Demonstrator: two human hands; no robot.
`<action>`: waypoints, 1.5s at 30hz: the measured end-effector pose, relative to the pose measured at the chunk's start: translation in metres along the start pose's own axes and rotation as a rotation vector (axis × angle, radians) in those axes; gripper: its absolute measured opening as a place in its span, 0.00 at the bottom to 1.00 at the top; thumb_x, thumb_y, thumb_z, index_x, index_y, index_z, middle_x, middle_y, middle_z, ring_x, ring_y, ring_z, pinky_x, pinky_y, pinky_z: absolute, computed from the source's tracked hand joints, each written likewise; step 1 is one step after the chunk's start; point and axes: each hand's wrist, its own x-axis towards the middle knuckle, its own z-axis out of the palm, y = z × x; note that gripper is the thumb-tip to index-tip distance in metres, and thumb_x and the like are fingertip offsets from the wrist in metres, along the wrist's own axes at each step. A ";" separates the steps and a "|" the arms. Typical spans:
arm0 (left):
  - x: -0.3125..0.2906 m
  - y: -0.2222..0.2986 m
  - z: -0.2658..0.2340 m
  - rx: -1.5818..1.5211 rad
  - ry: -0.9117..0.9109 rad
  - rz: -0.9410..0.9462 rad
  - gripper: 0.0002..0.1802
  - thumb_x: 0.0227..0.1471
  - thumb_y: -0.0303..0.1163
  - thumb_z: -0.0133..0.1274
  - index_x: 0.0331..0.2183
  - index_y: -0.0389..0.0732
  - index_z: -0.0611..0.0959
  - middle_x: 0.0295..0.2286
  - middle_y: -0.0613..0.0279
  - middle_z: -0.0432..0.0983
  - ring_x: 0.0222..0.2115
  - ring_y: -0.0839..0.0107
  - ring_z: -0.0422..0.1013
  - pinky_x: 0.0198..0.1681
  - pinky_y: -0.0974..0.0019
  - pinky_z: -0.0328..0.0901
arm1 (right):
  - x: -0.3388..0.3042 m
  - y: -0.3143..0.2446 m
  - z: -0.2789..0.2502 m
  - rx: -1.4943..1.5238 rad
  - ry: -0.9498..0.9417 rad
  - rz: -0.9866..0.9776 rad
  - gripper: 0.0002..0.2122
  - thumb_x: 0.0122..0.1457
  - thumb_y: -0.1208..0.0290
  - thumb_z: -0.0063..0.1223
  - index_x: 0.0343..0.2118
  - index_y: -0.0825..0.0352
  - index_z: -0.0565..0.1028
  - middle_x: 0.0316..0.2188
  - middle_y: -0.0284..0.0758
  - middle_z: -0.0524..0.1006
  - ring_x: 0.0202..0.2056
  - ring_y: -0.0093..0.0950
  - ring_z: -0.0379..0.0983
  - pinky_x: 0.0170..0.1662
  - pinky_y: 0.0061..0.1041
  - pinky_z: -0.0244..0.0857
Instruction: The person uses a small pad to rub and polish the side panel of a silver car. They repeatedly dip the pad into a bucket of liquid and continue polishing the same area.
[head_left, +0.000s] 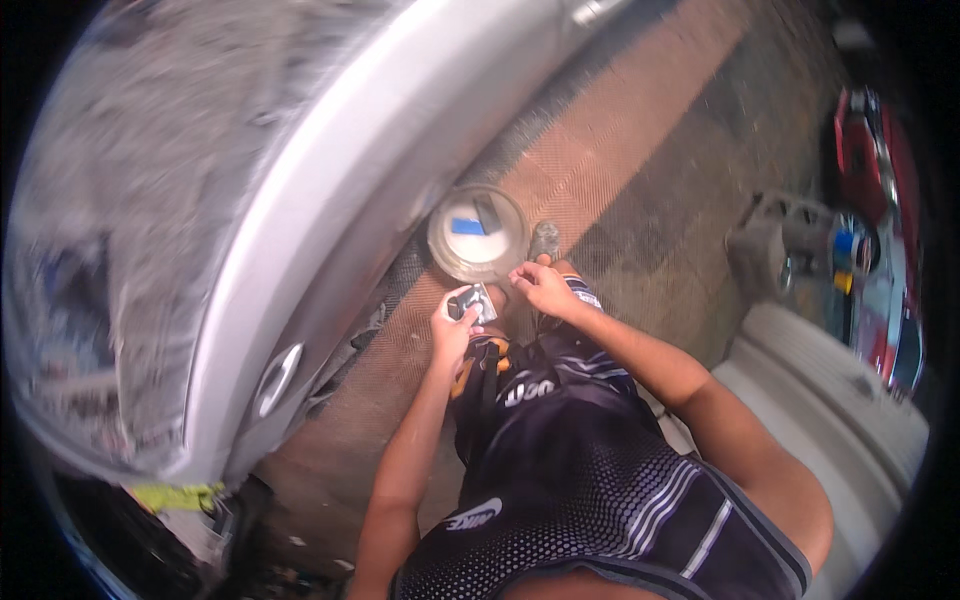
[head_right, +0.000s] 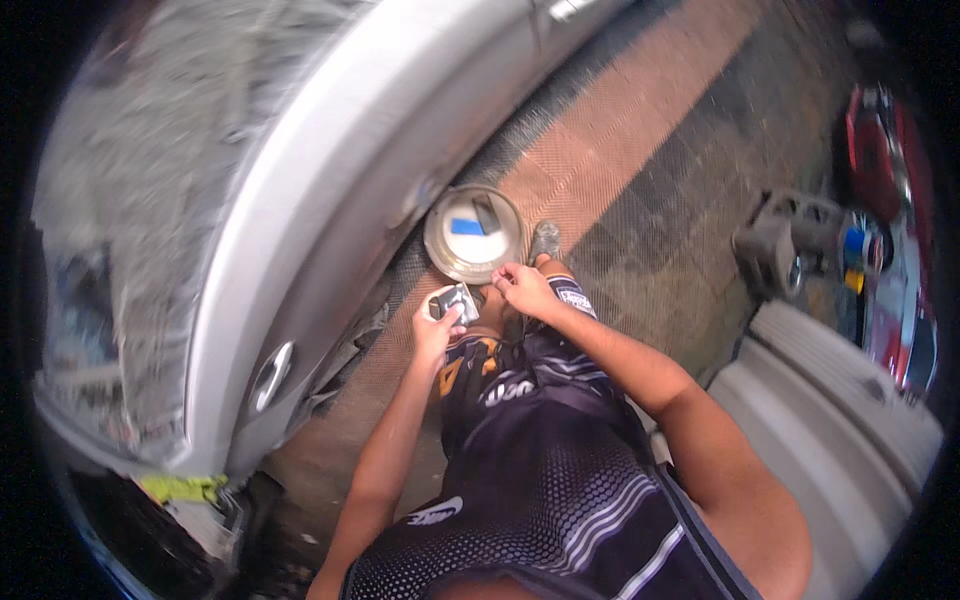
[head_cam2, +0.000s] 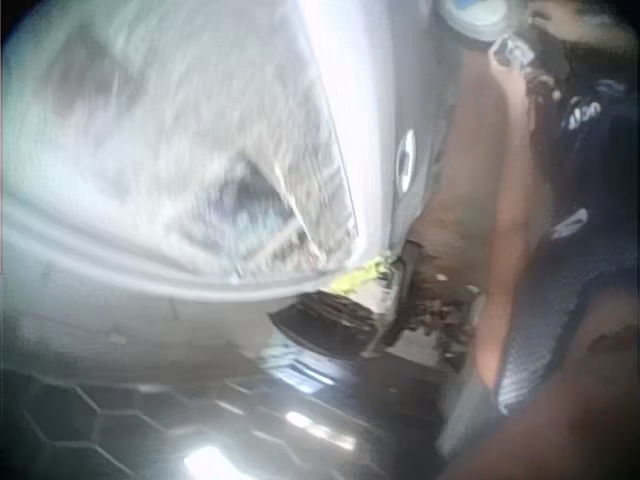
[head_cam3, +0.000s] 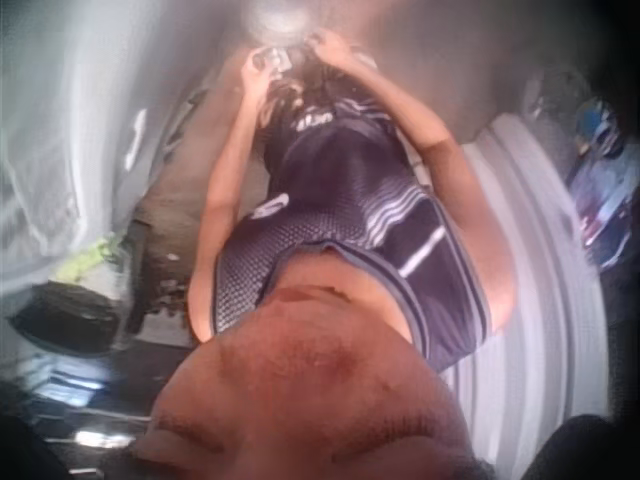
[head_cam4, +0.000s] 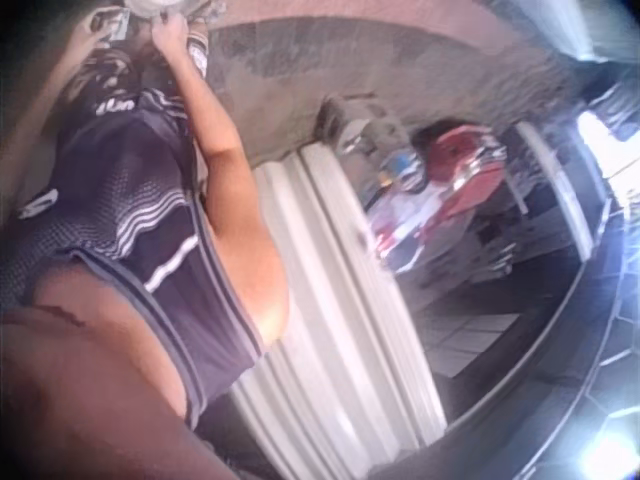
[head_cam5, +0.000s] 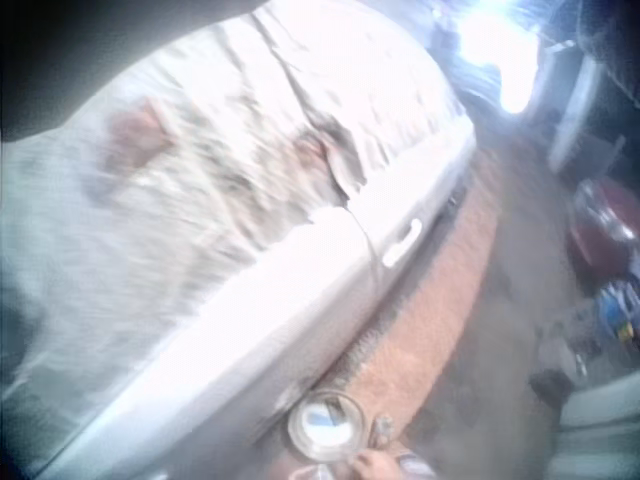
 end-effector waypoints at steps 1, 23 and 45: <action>0.023 -0.018 -0.004 0.150 -0.032 0.035 0.18 0.58 0.23 0.59 0.50 0.41 0.81 0.39 0.64 0.80 0.34 0.76 0.78 0.30 0.73 0.74 | -0.001 0.014 0.003 0.047 0.027 0.077 0.12 0.67 0.64 0.54 0.43 0.69 0.79 0.31 0.32 0.81 0.33 0.24 0.77 0.41 0.27 0.71; 0.532 -0.333 0.010 1.472 0.274 -0.155 0.23 0.50 0.34 0.56 0.49 0.36 0.84 0.43 0.41 0.82 0.44 0.45 0.80 0.50 0.49 0.73 | 0.448 0.394 0.245 0.528 0.355 0.760 0.14 0.59 0.72 0.50 0.44 0.72 0.81 0.42 0.51 0.82 0.49 0.46 0.79 0.48 0.40 0.75; -0.022 0.280 0.020 1.059 0.247 1.670 0.36 0.38 0.10 0.53 0.54 0.36 0.81 0.53 0.49 0.78 0.57 0.52 0.73 0.59 0.53 0.68 | -0.015 -0.073 -0.193 0.764 0.344 -0.042 0.13 0.71 0.65 0.45 0.46 0.68 0.77 0.38 0.35 0.83 0.39 0.23 0.80 0.41 0.23 0.75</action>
